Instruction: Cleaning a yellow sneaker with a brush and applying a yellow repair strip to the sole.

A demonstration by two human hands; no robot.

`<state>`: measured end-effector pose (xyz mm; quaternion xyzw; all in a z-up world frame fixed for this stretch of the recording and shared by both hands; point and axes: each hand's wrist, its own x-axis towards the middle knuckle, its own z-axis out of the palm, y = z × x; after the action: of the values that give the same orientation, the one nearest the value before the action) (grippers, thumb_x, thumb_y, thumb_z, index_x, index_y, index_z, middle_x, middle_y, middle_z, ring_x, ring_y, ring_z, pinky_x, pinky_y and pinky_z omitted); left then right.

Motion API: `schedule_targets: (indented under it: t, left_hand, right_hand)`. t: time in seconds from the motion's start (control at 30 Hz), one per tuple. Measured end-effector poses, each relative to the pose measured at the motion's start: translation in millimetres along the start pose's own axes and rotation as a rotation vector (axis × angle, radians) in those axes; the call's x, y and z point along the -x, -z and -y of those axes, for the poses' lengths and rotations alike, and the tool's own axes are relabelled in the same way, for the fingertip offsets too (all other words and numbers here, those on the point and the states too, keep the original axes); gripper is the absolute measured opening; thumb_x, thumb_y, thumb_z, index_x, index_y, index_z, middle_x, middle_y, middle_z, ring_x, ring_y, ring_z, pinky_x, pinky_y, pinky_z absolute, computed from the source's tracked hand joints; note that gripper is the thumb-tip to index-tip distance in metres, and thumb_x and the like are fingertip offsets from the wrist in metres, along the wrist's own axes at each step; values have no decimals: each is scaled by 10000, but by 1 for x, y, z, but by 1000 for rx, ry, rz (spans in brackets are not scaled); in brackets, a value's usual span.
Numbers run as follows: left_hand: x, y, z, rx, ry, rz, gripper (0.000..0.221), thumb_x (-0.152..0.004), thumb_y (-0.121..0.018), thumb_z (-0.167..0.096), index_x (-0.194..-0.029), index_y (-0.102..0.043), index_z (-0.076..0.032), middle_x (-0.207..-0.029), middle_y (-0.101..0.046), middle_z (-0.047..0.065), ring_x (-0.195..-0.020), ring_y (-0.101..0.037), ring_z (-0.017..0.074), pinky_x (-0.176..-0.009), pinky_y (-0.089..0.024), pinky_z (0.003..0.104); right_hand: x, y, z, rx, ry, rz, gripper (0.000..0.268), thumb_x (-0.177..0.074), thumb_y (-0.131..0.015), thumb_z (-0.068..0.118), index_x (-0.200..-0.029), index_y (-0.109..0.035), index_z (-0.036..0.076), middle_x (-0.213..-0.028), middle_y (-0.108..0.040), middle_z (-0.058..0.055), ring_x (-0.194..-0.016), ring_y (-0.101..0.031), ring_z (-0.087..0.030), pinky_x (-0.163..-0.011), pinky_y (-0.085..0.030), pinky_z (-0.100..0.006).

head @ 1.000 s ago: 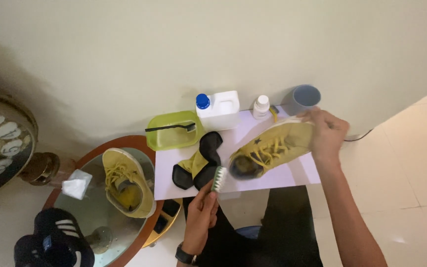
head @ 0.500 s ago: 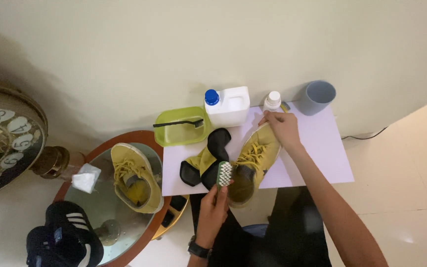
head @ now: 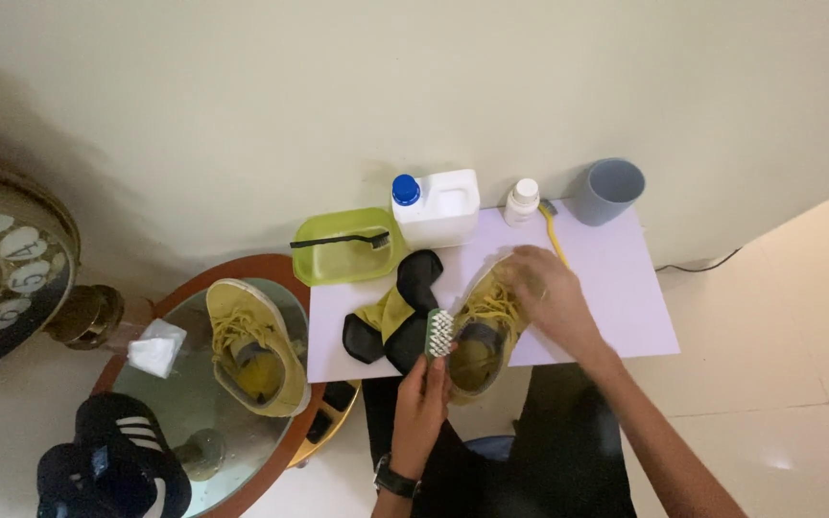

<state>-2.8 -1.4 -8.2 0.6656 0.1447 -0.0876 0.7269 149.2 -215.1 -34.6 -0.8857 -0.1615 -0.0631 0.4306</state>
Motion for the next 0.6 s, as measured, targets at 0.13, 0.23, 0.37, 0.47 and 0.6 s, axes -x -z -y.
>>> schedule_targets:
  t: [0.13,0.23,0.37,0.47,0.6]
  left_hand:
    - [3,-2,1,18,25,-28,492,-1036,-466,-388,-1392,-662,-109,-603,-337,-71,-479,-288,51,-446,-246,262]
    - [1,-1,8,50,2,-23,313,-1072,-493,-387,-961,-591,-112,-657,-347,-44,-536,-321,66,-460,-262,261]
    - [4,-2,-6,41,35,-40,357,-1049,-489,-384,-1210,-663,-117,-625,-340,-62,-483,-288,52,-422,-252,255]
    - [3,-1,3,52,57,-43,354,-1050,-487,-388,-1209,-657,-121,-624,-332,-62,-475,-285,55,-424,-251,256]
    - [-4,-2,24,101,3,-27,274,-1099,-488,-348,-911,-511,-149,-684,-322,-55,-537,-299,60,-476,-246,267]
  right_hand:
    - [43,3,64,112,268,18,224,-859,-763,223,-1019,-743,69,-1168,-714,-179,-1103,-668,-335,-983,-518,-496]
    - [65,-18,65,556,351,114,399,-799,-799,404,-1067,-716,121,-1285,-637,-124,-1202,-576,-316,-1010,-475,-555]
    - [65,-31,68,786,408,-80,265,-763,-755,191,-1000,-699,87,-1281,-607,-105,-1177,-552,-318,-955,-455,-473]
    - [62,-30,65,743,426,-134,74,-815,-714,120,-872,-701,74,-1220,-608,-102,-1121,-563,-327,-902,-477,-459]
    - [44,-10,67,481,464,-46,94,-857,-751,102,-919,-751,32,-1164,-648,-95,-1092,-597,-311,-837,-557,-421]
